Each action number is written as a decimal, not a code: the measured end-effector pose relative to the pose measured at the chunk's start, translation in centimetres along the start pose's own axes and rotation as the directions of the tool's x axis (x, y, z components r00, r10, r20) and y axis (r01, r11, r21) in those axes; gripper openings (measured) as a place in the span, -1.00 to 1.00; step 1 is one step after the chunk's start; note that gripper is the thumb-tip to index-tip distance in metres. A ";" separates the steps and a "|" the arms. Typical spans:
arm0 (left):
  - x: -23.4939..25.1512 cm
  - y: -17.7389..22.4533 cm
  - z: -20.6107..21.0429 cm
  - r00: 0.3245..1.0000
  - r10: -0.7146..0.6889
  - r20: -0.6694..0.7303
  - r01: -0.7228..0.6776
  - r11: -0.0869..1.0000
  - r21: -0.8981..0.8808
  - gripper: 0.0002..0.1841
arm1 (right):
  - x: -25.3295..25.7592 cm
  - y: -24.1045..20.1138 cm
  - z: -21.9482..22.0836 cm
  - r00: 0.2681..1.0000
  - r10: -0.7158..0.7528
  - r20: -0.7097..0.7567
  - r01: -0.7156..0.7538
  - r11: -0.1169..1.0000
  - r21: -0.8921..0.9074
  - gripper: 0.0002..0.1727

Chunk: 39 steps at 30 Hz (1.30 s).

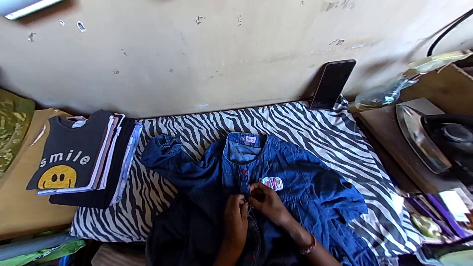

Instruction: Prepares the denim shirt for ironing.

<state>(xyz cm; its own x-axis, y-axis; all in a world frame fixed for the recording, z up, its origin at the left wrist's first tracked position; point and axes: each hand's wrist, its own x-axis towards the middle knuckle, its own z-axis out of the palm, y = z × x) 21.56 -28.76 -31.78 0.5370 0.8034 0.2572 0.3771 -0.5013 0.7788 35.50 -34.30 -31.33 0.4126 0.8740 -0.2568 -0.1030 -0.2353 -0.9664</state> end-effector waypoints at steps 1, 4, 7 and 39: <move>0.0 -0.2 0.0 1.000 -0.016 0.007 0.016 0.999 -0.050 -0.80 | -0.1 0.0 0.0 1.000 -0.005 -0.005 0.005 1.000 0.023 -0.68; 1.2 -0.6 -1.6 0.944 -0.229 0.238 0.305 0.881 -0.362 -0.80 | -0.2 0.1 -0.2 0.998 -0.055 0.023 0.051 0.987 0.152 -0.72; 2.5 -0.7 -2.4 0.848 -0.347 0.401 0.512 0.734 -0.447 -0.80 | -0.1 0.8 -0.5 0.983 -0.156 0.100 0.126 0.959 0.252 -0.73; 4.2 -1.0 -2.7 0.786 -0.327 0.525 0.468 0.870 -0.159 -0.78 | 1.4 -2.5 -1.3 0.980 0.061 0.187 0.040 0.868 -0.496 -0.56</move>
<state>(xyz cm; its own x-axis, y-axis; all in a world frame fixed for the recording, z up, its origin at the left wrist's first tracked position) 21.41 -24.06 -29.95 0.6951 0.6265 -0.3526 0.4589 -0.0091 0.8885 37.54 -33.09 -29.26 0.2292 0.9219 -0.3125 0.3757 -0.3799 -0.8453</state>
